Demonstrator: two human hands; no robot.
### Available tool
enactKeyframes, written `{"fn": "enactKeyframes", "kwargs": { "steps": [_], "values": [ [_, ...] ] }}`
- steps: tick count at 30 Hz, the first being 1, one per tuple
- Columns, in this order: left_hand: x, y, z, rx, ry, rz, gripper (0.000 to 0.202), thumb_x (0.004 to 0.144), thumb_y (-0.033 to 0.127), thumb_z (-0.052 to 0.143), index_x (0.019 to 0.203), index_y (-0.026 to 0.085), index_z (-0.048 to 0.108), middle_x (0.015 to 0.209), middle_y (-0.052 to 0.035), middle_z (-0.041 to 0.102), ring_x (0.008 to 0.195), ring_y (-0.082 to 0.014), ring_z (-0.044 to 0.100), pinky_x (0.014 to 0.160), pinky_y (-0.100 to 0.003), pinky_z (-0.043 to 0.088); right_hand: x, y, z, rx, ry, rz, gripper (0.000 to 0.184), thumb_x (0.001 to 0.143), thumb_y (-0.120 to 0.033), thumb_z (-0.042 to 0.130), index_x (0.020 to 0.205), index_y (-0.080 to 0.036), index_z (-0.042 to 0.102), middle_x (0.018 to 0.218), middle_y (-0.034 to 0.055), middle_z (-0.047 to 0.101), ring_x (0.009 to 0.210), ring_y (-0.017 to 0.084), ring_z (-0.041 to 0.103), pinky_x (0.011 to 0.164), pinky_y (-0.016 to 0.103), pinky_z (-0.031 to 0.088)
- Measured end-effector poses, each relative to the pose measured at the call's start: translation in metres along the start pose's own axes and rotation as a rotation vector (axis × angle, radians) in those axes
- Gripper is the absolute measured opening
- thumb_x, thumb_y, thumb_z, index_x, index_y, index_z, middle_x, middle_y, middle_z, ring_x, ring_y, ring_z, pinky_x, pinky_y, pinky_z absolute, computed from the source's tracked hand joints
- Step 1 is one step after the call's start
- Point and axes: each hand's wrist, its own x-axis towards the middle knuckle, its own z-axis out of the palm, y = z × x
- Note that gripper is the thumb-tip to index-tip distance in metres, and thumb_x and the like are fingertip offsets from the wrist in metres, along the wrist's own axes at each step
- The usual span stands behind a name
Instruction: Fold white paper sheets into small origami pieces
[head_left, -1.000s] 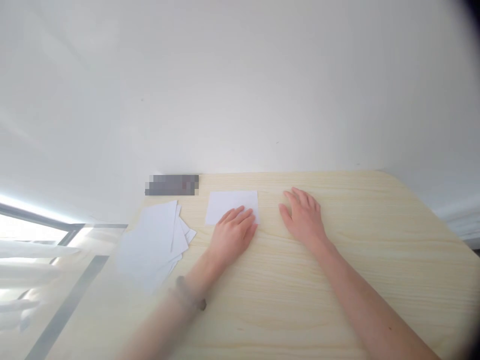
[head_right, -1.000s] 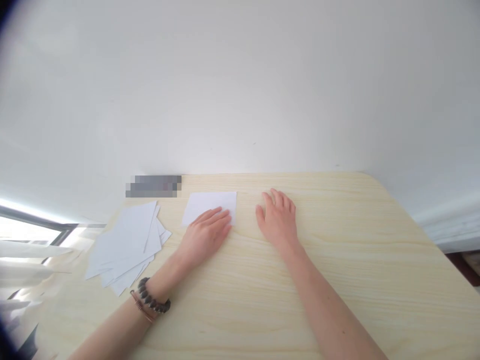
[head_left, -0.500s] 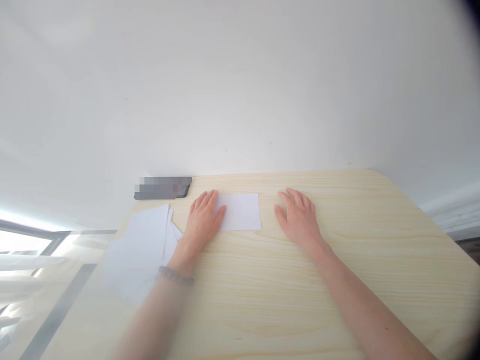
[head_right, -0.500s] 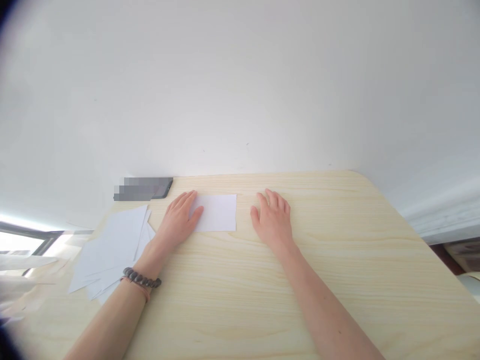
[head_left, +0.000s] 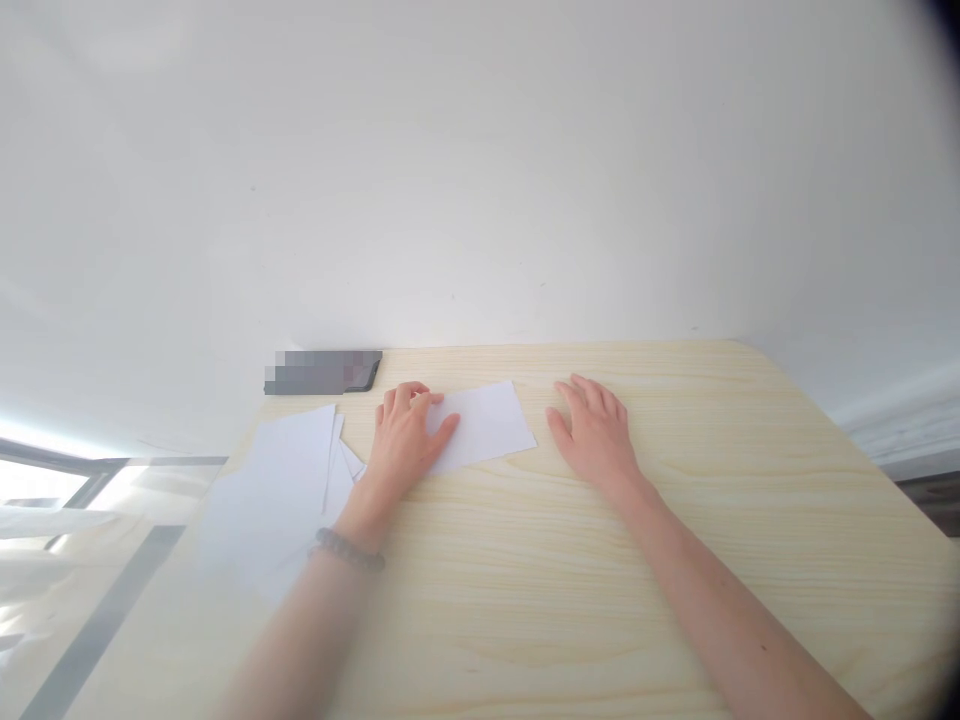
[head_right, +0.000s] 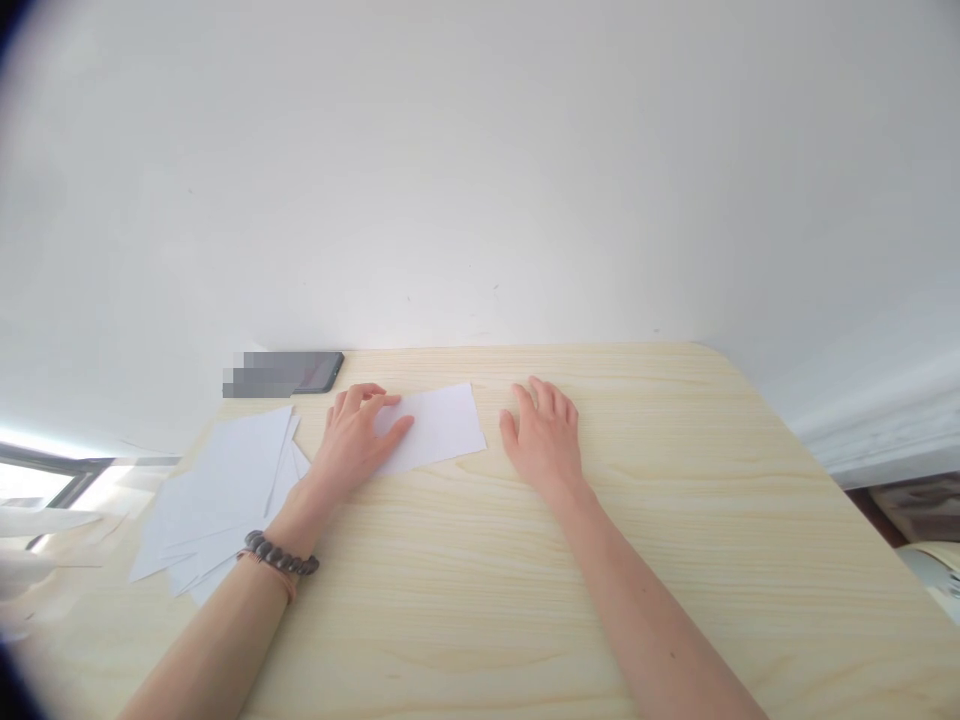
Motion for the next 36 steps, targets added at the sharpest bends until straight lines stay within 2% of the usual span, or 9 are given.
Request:
{"fn": "enactKeyframes", "kwargs": {
  "steps": [5, 10, 13, 16, 18, 27, 32, 36],
  "values": [
    [-0.001, 0.004, -0.004, 0.088, 0.027, -0.053, 0.033, 0.083, 0.048, 0.044, 0.094, 0.02, 0.059, 0.101, -0.0085, 0.057, 0.1, -0.0272, 0.049, 0.083, -0.042, 0.04, -0.001, -0.001, 0.0, 0.003, 0.008, -0.008, 0.041, 0.086, -0.034, 0.039, 0.121, -0.017, 0.051, 0.13, 0.0129, 0.047, 0.119, 0.028, 0.039, 0.098, 0.046, 0.032],
    [-0.003, 0.007, -0.004, 0.08, -0.007, -0.12, 0.039, 0.083, 0.052, 0.041, 0.102, 0.02, 0.054, 0.095, -0.0083, 0.058, 0.093, -0.0262, 0.053, 0.075, -0.039, 0.043, -0.001, -0.002, 0.0, 0.0, 0.016, -0.018, 0.041, 0.087, -0.034, 0.037, 0.121, -0.016, 0.051, 0.129, 0.0139, 0.047, 0.119, 0.029, 0.039, 0.097, 0.046, 0.032],
    [-0.005, 0.008, -0.003, 0.095, 0.006, -0.091, 0.046, 0.084, 0.054, 0.039, 0.11, 0.02, 0.052, 0.108, -0.011, 0.056, 0.103, -0.0293, 0.049, 0.081, -0.043, 0.041, -0.001, -0.002, -0.001, -0.001, 0.01, -0.018, 0.041, 0.087, -0.034, 0.037, 0.121, -0.016, 0.051, 0.13, 0.0139, 0.047, 0.119, 0.029, 0.039, 0.097, 0.046, 0.032],
    [-0.006, 0.008, 0.0, 0.102, 0.018, -0.016, 0.056, 0.082, 0.059, 0.039, 0.122, 0.02, 0.046, 0.127, -0.0123, 0.048, 0.117, -0.0325, 0.039, 0.091, -0.049, 0.034, -0.001, -0.002, -0.001, -0.004, 0.007, -0.02, 0.041, 0.087, -0.033, 0.037, 0.122, -0.016, 0.05, 0.13, 0.0139, 0.046, 0.119, 0.029, 0.038, 0.097, 0.046, 0.031],
    [-0.006, 0.007, 0.001, 0.085, 0.015, 0.016, 0.059, 0.081, 0.059, 0.041, 0.124, 0.02, 0.044, 0.131, -0.0116, 0.045, 0.121, -0.032, 0.035, 0.096, -0.05, 0.029, -0.001, -0.002, -0.001, -0.01, 0.011, -0.022, 0.041, 0.087, -0.033, 0.037, 0.122, -0.016, 0.05, 0.13, 0.0139, 0.046, 0.119, 0.029, 0.038, 0.097, 0.046, 0.031],
    [0.005, 0.0, 0.006, -0.024, 0.046, -0.034, 0.038, 0.083, 0.048, 0.046, 0.11, 0.024, 0.059, 0.123, -0.006, 0.054, 0.115, -0.0288, 0.042, 0.095, -0.047, 0.034, -0.002, -0.004, 0.001, -0.019, 0.04, -0.036, 0.042, 0.087, -0.033, 0.036, 0.121, -0.014, 0.05, 0.129, 0.0147, 0.046, 0.119, 0.029, 0.038, 0.099, 0.046, 0.029],
    [0.006, 0.011, 0.011, -0.069, 0.069, -0.034, 0.031, 0.085, 0.042, 0.045, 0.106, 0.026, 0.063, 0.118, -0.0048, 0.057, 0.112, -0.028, 0.045, 0.093, -0.046, 0.036, -0.002, -0.004, 0.002, 0.001, 0.041, -0.032, 0.042, 0.087, -0.034, 0.037, 0.121, -0.014, 0.051, 0.128, 0.0146, 0.047, 0.118, 0.029, 0.038, 0.098, 0.047, 0.03],
    [0.006, 0.023, 0.011, -0.268, 0.081, -0.011, 0.029, 0.086, 0.037, 0.046, 0.106, 0.027, 0.063, 0.113, -0.0035, 0.061, 0.106, -0.0246, 0.051, 0.093, -0.04, 0.039, -0.002, -0.004, 0.002, 0.045, 0.044, -0.032, 0.04, 0.085, -0.033, 0.04, 0.119, -0.015, 0.052, 0.128, 0.0146, 0.048, 0.118, 0.029, 0.039, 0.096, 0.048, 0.032]
  ]
}}
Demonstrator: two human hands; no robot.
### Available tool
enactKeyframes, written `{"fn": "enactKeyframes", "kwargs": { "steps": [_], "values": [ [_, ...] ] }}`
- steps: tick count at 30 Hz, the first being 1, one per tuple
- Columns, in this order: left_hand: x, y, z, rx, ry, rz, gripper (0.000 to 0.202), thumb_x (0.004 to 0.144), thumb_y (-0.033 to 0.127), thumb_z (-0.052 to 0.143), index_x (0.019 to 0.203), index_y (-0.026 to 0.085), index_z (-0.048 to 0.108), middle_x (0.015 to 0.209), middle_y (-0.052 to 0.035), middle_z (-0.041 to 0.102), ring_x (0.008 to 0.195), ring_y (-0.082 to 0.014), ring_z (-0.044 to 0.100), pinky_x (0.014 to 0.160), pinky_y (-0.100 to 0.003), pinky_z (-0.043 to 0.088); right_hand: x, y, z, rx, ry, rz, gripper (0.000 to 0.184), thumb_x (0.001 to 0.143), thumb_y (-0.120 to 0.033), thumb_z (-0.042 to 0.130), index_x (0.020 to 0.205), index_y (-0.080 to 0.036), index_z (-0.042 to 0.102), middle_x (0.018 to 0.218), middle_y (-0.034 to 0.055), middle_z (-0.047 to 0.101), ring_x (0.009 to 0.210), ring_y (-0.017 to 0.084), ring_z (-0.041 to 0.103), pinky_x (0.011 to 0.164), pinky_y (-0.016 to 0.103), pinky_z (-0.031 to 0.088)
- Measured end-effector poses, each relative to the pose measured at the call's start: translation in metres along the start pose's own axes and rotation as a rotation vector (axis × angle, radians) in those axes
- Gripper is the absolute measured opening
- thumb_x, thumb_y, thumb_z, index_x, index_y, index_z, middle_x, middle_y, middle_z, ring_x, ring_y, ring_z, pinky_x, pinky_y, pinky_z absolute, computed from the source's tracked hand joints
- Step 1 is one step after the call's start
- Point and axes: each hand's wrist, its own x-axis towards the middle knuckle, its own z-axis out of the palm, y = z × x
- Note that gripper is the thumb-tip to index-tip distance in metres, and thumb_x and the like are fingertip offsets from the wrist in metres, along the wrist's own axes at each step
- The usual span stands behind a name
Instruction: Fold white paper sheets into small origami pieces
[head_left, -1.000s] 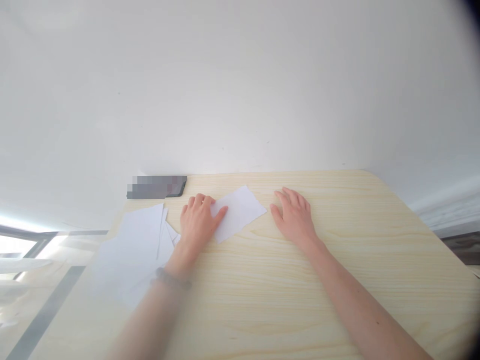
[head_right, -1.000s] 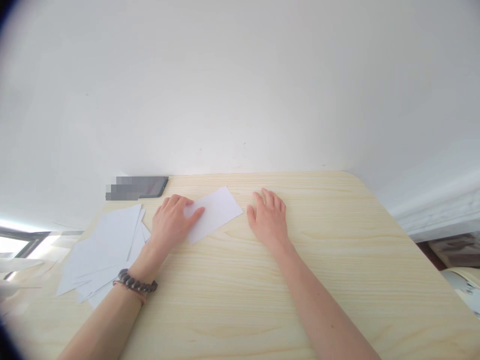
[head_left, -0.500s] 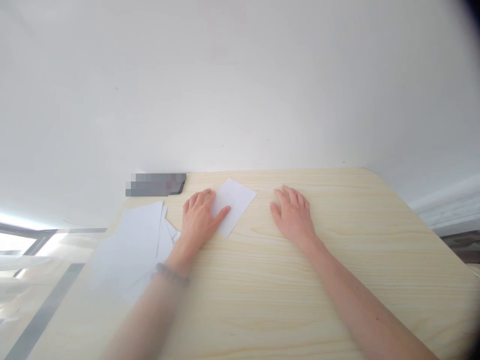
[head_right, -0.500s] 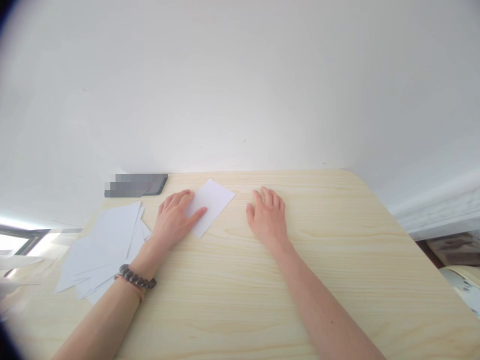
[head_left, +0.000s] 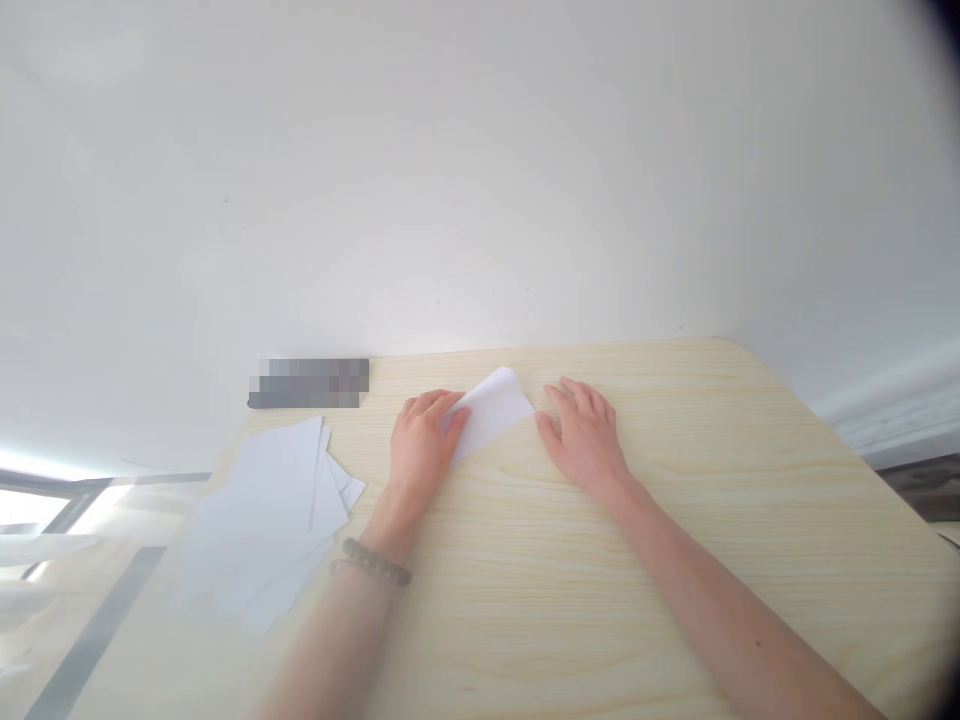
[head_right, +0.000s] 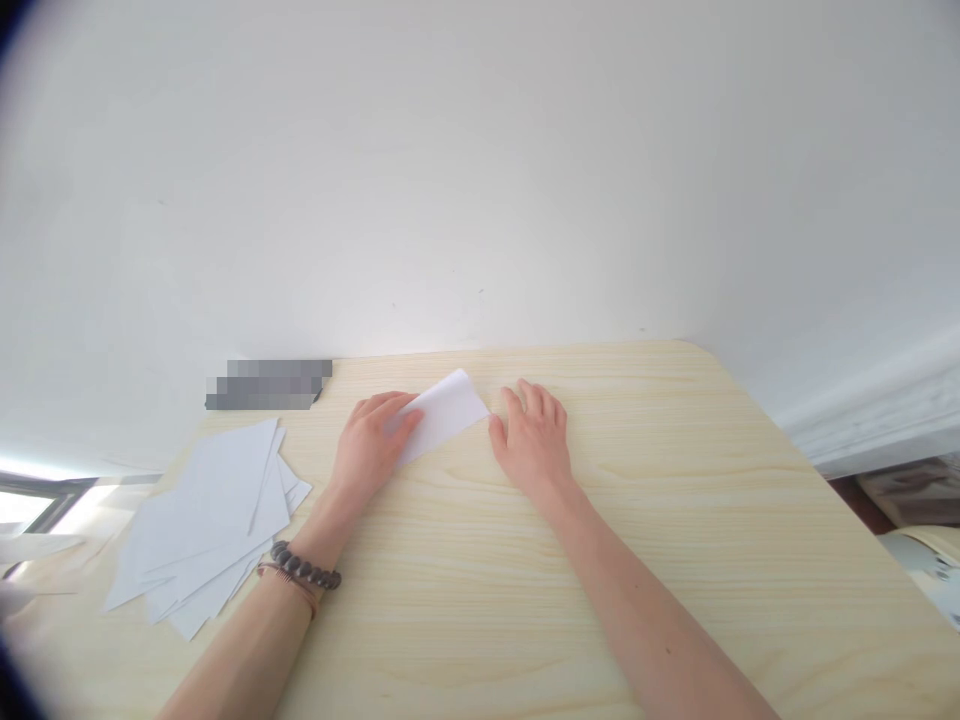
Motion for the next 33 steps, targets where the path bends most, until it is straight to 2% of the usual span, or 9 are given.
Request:
{"fn": "enactKeyframes", "kwargs": {
  "steps": [3, 8, 13, 16, 19, 25, 27, 31, 33],
  "values": [
    [-0.001, 0.007, -0.006, -0.248, 0.0, -0.105, 0.035, 0.08, 0.037, 0.054, 0.114, 0.029, 0.057, 0.108, -0.0031, 0.063, 0.096, -0.022, 0.058, 0.083, -0.035, 0.045, 0.001, 0.0, -0.002, 0.089, 0.024, -0.001, 0.038, 0.085, -0.033, 0.042, 0.117, -0.015, 0.053, 0.124, 0.0124, 0.052, 0.117, 0.027, 0.042, 0.098, 0.046, 0.032],
    [-0.003, 0.011, -0.018, -0.736, 0.002, -0.367, 0.074, 0.07, 0.039, 0.066, 0.134, 0.027, 0.031, 0.097, -0.0058, 0.064, 0.079, -0.0207, 0.063, 0.063, -0.03, 0.05, 0.0, -0.007, -0.014, 0.371, 0.019, 0.014, 0.036, 0.09, -0.037, 0.035, 0.11, -0.018, 0.058, 0.112, 0.0073, 0.063, 0.108, 0.022, 0.051, 0.097, 0.04, 0.035],
    [-0.007, 0.013, -0.017, -1.076, -0.088, -0.46, 0.056, 0.069, 0.046, 0.065, 0.114, 0.022, 0.043, 0.092, -0.0051, 0.067, 0.073, -0.0197, 0.065, 0.06, -0.029, 0.05, -0.005, -0.024, -0.028, 0.674, -0.188, -0.067, 0.038, 0.092, -0.04, 0.029, 0.106, -0.022, 0.06, 0.096, 0.0029, 0.067, 0.09, 0.018, 0.058, 0.081, 0.031, 0.043],
    [-0.011, 0.018, -0.016, -1.113, -0.222, -0.455, 0.05, 0.069, 0.044, 0.067, 0.108, 0.024, 0.042, 0.093, -0.0035, 0.067, 0.069, -0.0185, 0.065, 0.056, -0.028, 0.05, -0.006, -0.028, -0.031, 0.773, -0.253, -0.046, 0.037, 0.091, -0.044, 0.033, 0.093, -0.02, 0.061, 0.076, 0.0016, 0.063, 0.07, 0.015, 0.054, 0.061, 0.025, 0.041],
    [-0.014, 0.024, -0.016, -1.101, -0.323, -0.416, 0.043, 0.07, 0.041, 0.067, 0.102, 0.023, 0.044, 0.095, -0.0038, 0.067, 0.069, -0.0178, 0.064, 0.055, -0.026, 0.049, -0.005, -0.025, -0.029, 0.851, -0.238, 0.098, 0.035, 0.087, -0.048, 0.04, 0.079, -0.018, 0.056, 0.058, -0.0026, 0.049, 0.052, 0.01, 0.041, 0.049, 0.023, 0.031],
    [-0.014, 0.023, -0.019, -1.057, -0.388, -0.376, 0.034, 0.076, 0.042, 0.061, 0.098, 0.017, 0.057, 0.089, -0.0058, 0.067, 0.076, -0.0181, 0.063, 0.061, -0.024, 0.048, 0.0, -0.019, -0.029, 1.036, -0.25, 0.208, 0.031, 0.083, -0.047, 0.047, 0.078, -0.017, 0.055, 0.06, -0.0024, 0.048, 0.053, 0.01, 0.041, 0.049, 0.022, 0.031],
    [-0.013, 0.019, -0.021, -1.003, -0.445, -0.382, 0.031, 0.075, 0.041, 0.063, 0.093, 0.016, 0.063, 0.084, -0.0053, 0.068, 0.07, -0.0167, 0.062, 0.057, -0.023, 0.046, 0.001, -0.018, -0.03, 1.065, -0.251, 0.236, 0.031, 0.082, -0.047, 0.048, 0.074, -0.018, 0.054, 0.055, -0.0035, 0.046, 0.05, 0.009, 0.04, 0.047, 0.022, 0.031],
    [-0.013, 0.009, -0.024, -0.941, -0.614, -0.397, 0.036, 0.077, 0.045, 0.059, 0.062, 0.012, 0.063, 0.058, -0.0023, 0.061, 0.048, -0.01, 0.05, 0.042, -0.018, 0.031, 0.001, -0.017, -0.03, 1.094, -0.244, 0.264, 0.031, 0.082, -0.048, 0.049, 0.074, -0.018, 0.055, 0.051, -0.0049, 0.044, 0.046, 0.008, 0.039, 0.045, 0.021, 0.032],
    [-0.013, 0.005, -0.024, -0.978, -0.636, -0.415, 0.036, 0.078, 0.045, 0.057, 0.064, 0.012, 0.064, 0.06, -0.0033, 0.062, 0.049, -0.0109, 0.052, 0.043, -0.019, 0.032, 0.001, -0.017, -0.031, 1.103, -0.262, 0.237, 0.031, 0.082, -0.047, 0.049, 0.075, -0.018, 0.056, 0.052, -0.0045, 0.046, 0.047, 0.009, 0.041, 0.046, 0.021, 0.034]
  ]
}}
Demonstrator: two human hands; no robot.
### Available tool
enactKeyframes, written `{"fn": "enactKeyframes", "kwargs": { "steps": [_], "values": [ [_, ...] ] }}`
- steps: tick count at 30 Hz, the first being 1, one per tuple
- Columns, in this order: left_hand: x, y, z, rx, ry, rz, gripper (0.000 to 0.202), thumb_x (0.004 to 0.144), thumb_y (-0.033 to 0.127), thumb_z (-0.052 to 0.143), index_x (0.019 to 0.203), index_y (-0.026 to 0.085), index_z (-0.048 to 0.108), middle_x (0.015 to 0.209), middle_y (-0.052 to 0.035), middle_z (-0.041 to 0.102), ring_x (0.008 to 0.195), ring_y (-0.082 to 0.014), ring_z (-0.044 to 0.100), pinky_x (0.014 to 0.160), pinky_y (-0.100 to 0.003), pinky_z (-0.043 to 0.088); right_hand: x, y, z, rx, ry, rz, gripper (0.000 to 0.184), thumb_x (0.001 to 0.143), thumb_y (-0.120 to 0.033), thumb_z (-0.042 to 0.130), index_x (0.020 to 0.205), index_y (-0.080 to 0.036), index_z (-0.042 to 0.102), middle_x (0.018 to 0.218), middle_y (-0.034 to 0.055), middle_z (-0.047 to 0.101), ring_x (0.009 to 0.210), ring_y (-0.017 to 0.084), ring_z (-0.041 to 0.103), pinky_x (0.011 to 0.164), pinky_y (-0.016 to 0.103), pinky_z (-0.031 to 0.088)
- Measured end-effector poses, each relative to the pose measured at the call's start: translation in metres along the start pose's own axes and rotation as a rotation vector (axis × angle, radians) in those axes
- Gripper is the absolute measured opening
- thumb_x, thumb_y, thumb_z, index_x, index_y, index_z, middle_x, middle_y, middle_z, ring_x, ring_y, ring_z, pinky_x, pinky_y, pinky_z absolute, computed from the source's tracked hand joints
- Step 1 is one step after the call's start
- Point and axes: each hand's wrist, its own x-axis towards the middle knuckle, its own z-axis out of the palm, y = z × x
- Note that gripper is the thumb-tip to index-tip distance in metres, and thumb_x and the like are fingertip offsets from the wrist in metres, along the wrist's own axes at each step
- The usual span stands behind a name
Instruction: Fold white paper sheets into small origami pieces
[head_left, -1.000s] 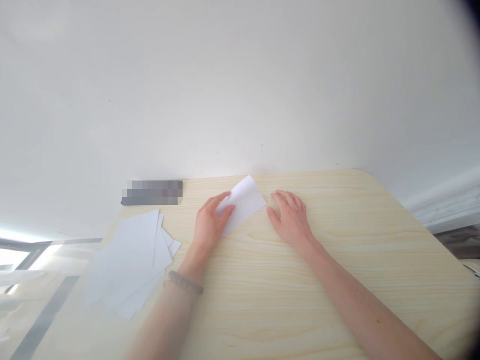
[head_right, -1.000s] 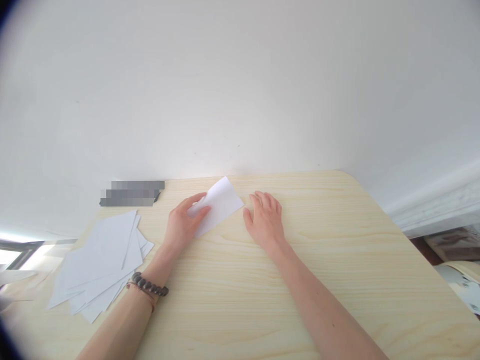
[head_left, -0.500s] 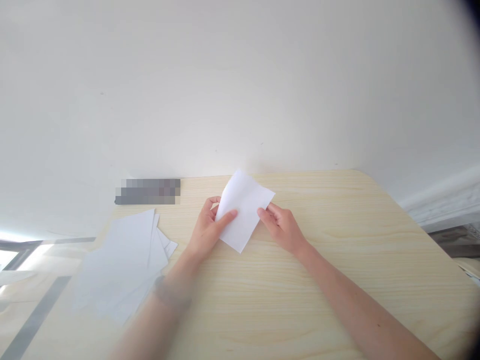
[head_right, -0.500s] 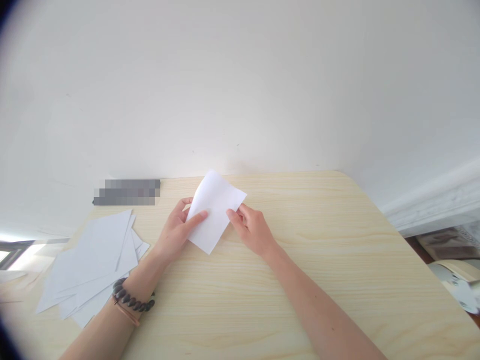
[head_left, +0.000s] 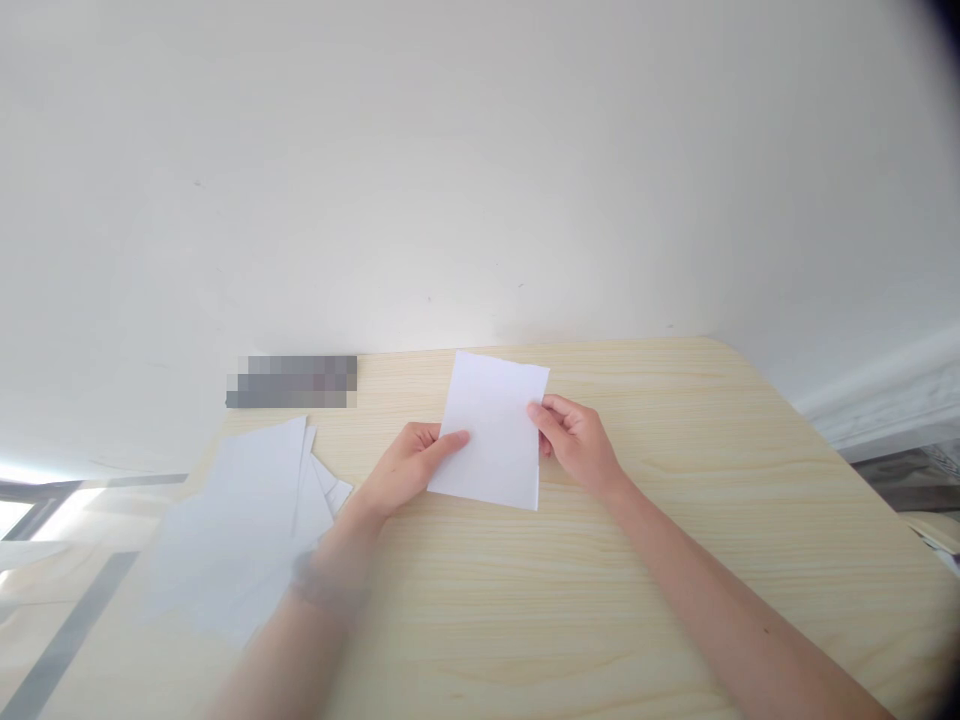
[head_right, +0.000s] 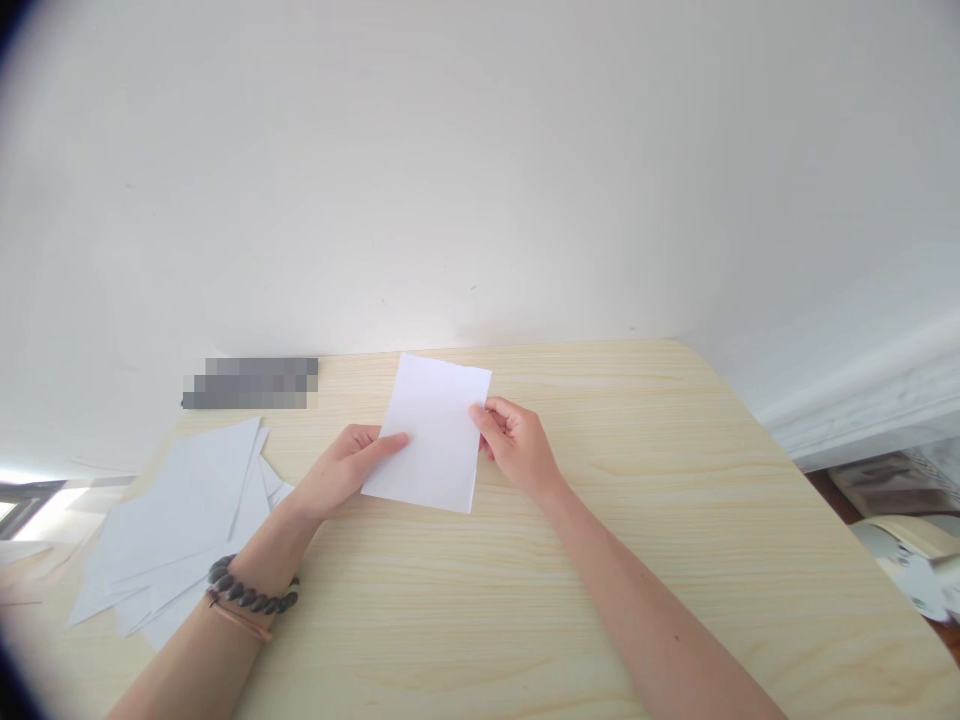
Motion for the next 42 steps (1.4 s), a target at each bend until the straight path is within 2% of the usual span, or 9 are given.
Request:
{"fn": "enactKeyframes", "kwargs": {
  "steps": [6, 11, 16, 21, 23, 26, 30, 36, 42],
  "values": [
    [0.002, 0.002, 0.0, -0.108, -0.04, 0.012, 0.031, 0.079, 0.04, 0.059, 0.094, 0.014, 0.066, 0.081, -0.007, 0.069, 0.067, -0.017, 0.062, 0.057, -0.024, 0.045, -0.004, 0.0, 0.001, 0.016, -0.191, -0.031, 0.029, 0.08, -0.041, 0.055, 0.097, -0.018, 0.058, 0.081, 0.0033, 0.063, 0.069, 0.014, 0.056, 0.059, 0.024, 0.043],
    [0.002, 0.003, 0.005, -0.198, -0.074, 0.059, 0.037, 0.081, 0.037, 0.058, 0.112, 0.017, 0.06, 0.098, -0.0092, 0.068, 0.08, -0.0215, 0.064, 0.073, -0.034, 0.049, -0.003, 0.004, -0.002, 0.088, -0.232, 0.016, 0.027, 0.082, -0.039, 0.052, 0.099, -0.018, 0.058, 0.076, 0.0024, 0.061, 0.063, 0.013, 0.053, 0.053, 0.024, 0.041],
    [0.005, 0.002, 0.001, -0.217, -0.069, 0.024, 0.035, 0.079, 0.038, 0.059, 0.102, 0.012, 0.064, 0.091, -0.0105, 0.07, 0.079, -0.0216, 0.065, 0.07, -0.031, 0.049, -0.002, 0.007, -0.005, 0.059, -0.113, -0.066, 0.02, 0.081, -0.035, 0.055, 0.09, -0.02, 0.065, 0.065, -0.001, 0.056, 0.058, 0.012, 0.048, 0.051, 0.024, 0.036],
    [0.006, 0.008, -0.007, -0.472, -0.147, -0.071, 0.066, 0.079, 0.065, 0.036, 0.098, 0.009, 0.065, 0.078, -0.0142, 0.07, 0.067, -0.0233, 0.064, 0.062, -0.033, 0.048, -0.002, 0.011, -0.005, -0.06, -0.094, -0.286, 0.03, 0.082, -0.016, 0.049, 0.102, -0.029, 0.067, 0.072, -0.0001, 0.053, 0.066, 0.012, 0.049, 0.058, 0.026, 0.038],
    [0.005, 0.01, -0.006, -0.433, -0.119, -0.067, 0.067, 0.078, 0.066, 0.036, 0.102, 0.01, 0.064, 0.08, -0.0133, 0.069, 0.069, -0.0228, 0.063, 0.063, -0.033, 0.048, -0.002, 0.012, -0.004, -0.103, -0.137, -0.389, 0.035, 0.082, -0.012, 0.046, 0.102, -0.03, 0.067, 0.08, 0.0014, 0.05, 0.068, 0.012, 0.049, 0.058, 0.026, 0.038],
    [0.002, 0.01, -0.003, -0.203, -0.042, -0.016, 0.046, 0.078, 0.052, 0.054, 0.105, 0.015, 0.062, 0.08, -0.0065, 0.066, 0.067, -0.0157, 0.058, 0.06, -0.025, 0.043, -0.002, 0.01, -0.004, -0.138, -0.131, -0.471, 0.036, 0.083, -0.011, 0.043, 0.101, -0.032, 0.067, 0.096, 0.0036, 0.048, 0.073, 0.011, 0.049, 0.06, 0.026, 0.04],
    [-0.001, 0.011, 0.001, -0.042, -0.075, 0.009, 0.037, 0.081, 0.045, 0.054, 0.103, 0.016, 0.063, 0.078, -0.0031, 0.062, 0.066, -0.0124, 0.051, 0.056, -0.022, 0.035, -0.002, 0.006, -0.003, -0.135, -0.062, -0.504, 0.036, 0.084, -0.01, 0.043, 0.098, -0.032, 0.068, 0.098, 0.0036, 0.048, 0.069, 0.01, 0.048, 0.057, 0.026, 0.038],
    [-0.005, 0.016, 0.0, -0.071, -0.228, 0.072, 0.036, 0.087, 0.042, 0.046, 0.107, 0.017, 0.061, 0.096, -0.0064, 0.062, 0.082, -0.0161, 0.053, 0.07, -0.026, 0.039, -0.004, 0.004, -0.003, -0.133, -0.016, -0.497, 0.038, 0.082, -0.009, 0.045, 0.1, -0.033, 0.067, 0.099, 0.003, 0.054, 0.071, 0.011, 0.053, 0.053, 0.025, 0.038],
    [-0.001, 0.009, 0.0, -0.073, -0.162, 0.063, 0.026, 0.08, 0.036, 0.059, 0.098, 0.017, 0.061, 0.087, -0.0037, 0.06, 0.076, -0.0139, 0.054, 0.066, -0.025, 0.042, -0.003, 0.005, -0.004, -0.036, -0.068, -0.401, 0.029, 0.083, -0.019, 0.046, 0.1, -0.028, 0.068, 0.106, 0.0044, 0.059, 0.095, 0.018, 0.057, 0.07, 0.029, 0.045]
  ]
}}
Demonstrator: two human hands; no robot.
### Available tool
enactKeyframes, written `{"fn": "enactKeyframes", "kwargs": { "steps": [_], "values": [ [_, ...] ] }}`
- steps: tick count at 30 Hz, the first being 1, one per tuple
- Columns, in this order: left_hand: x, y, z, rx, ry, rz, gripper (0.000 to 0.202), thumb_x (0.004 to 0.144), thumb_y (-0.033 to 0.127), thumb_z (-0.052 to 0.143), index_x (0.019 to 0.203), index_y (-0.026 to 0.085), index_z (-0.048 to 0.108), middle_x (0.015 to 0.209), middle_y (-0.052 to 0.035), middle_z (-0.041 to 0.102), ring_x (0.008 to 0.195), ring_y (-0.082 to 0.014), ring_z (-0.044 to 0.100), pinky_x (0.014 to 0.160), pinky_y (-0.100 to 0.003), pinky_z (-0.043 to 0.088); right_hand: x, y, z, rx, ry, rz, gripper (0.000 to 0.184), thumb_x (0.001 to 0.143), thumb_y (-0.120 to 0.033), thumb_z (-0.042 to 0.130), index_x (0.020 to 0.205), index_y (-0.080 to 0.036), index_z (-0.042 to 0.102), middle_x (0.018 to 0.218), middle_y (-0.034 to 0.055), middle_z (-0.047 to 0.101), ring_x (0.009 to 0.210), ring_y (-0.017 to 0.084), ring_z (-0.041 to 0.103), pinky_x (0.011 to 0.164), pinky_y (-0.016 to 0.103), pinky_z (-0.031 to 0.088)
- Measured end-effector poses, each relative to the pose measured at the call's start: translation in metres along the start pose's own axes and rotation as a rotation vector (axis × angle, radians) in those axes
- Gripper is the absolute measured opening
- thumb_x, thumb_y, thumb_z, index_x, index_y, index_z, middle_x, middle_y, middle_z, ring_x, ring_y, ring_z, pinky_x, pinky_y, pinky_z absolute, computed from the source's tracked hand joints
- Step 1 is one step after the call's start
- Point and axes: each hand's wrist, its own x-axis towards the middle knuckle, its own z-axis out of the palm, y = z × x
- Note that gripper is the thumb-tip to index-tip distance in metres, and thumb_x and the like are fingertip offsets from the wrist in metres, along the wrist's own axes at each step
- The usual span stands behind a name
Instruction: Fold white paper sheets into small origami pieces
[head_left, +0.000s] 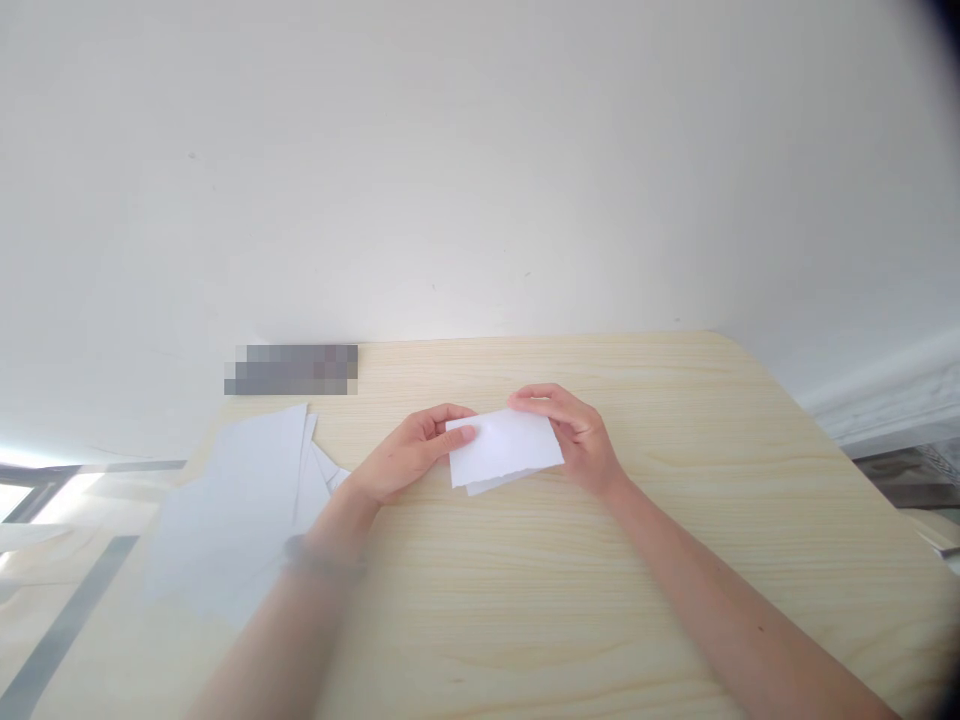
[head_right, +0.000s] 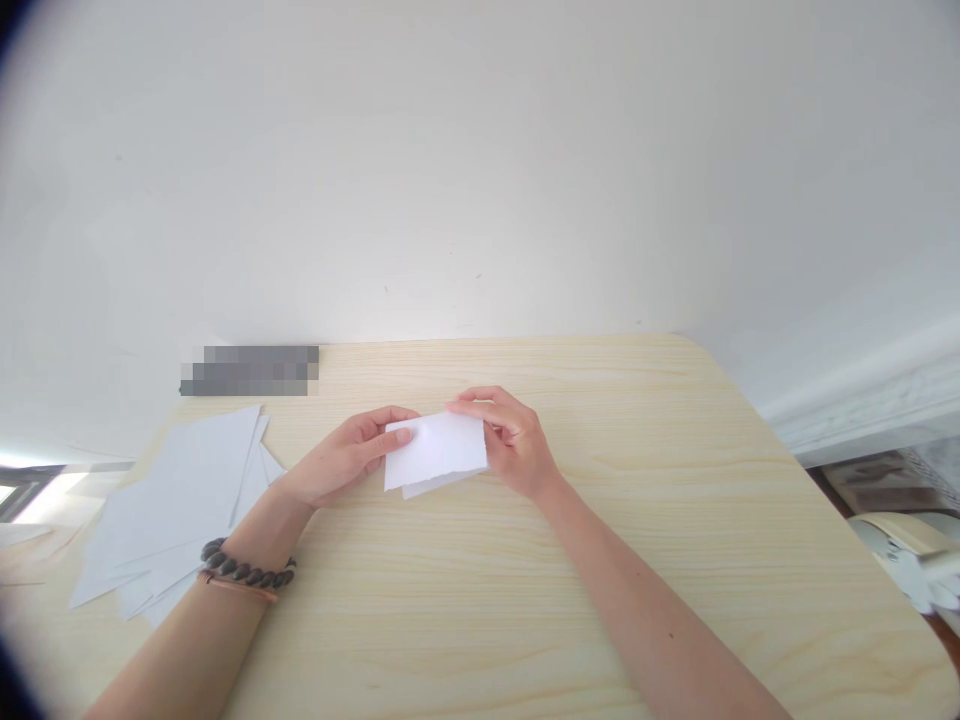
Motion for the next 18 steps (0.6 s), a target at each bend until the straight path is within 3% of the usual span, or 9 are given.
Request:
{"fn": "enactKeyframes", "kwargs": {
  "steps": [2, 5, 7, 12, 18],
  "values": [
    [0.002, -0.0023, 0.0, -0.011, 0.083, 0.026, 0.027, 0.079, 0.035, 0.061, 0.099, 0.018, 0.06, 0.088, -0.0035, 0.059, 0.078, -0.0142, 0.054, 0.066, -0.025, 0.043, 0.0009, 0.0017, -0.0019, 0.173, -0.047, 0.143, 0.031, 0.086, -0.027, 0.041, 0.105, -0.025, 0.065, 0.113, 0.0054, 0.059, 0.1, 0.021, 0.056, 0.075, 0.032, 0.047],
    [0.0043, -0.0042, 0.0001, -0.015, 0.165, 0.04, 0.032, 0.077, 0.037, 0.062, 0.104, 0.018, 0.058, 0.092, -0.005, 0.06, 0.079, -0.0157, 0.055, 0.064, -0.026, 0.044, 0.0028, 0.0024, -0.0037, 0.45, -0.11, 0.361, 0.043, 0.089, -0.043, 0.03, 0.116, -0.022, 0.056, 0.112, 0.0081, 0.06, 0.09, 0.022, 0.061, 0.071, 0.036, 0.05],
    [0.0051, -0.0045, 0.0005, -0.01, 0.181, 0.035, 0.034, 0.076, 0.038, 0.062, 0.103, 0.018, 0.059, 0.092, -0.0054, 0.06, 0.079, -0.0168, 0.056, 0.064, -0.027, 0.045, 0.0038, 0.0007, -0.0031, 0.447, -0.106, 0.422, 0.047, 0.088, -0.049, 0.032, 0.119, -0.021, 0.053, 0.102, 0.0081, 0.063, 0.083, 0.021, 0.062, 0.068, 0.035, 0.051],
    [0.0047, -0.0033, 0.0026, 0.029, 0.221, 0.023, 0.035, 0.074, 0.043, 0.062, 0.095, 0.015, 0.062, 0.08, -0.0041, 0.061, 0.068, -0.0144, 0.055, 0.057, -0.024, 0.041, 0.0045, -0.0046, 0.0033, 0.157, -0.07, 0.421, 0.036, 0.078, -0.039, 0.059, 0.108, -0.02, 0.058, 0.077, 0.0026, 0.063, 0.069, 0.015, 0.06, 0.057, 0.026, 0.047],
    [0.0049, -0.0033, 0.0053, 0.022, 0.254, 0.029, 0.037, 0.079, 0.049, 0.055, 0.093, 0.015, 0.062, 0.069, -0.0005, 0.055, 0.058, -0.0104, 0.049, 0.049, -0.02, 0.035, 0.0038, -0.0045, 0.0042, 0.118, -0.082, 0.36, 0.031, 0.079, -0.035, 0.057, 0.107, -0.022, 0.06, 0.078, 0.0015, 0.063, 0.066, 0.013, 0.06, 0.056, 0.025, 0.047]
  ]
}}
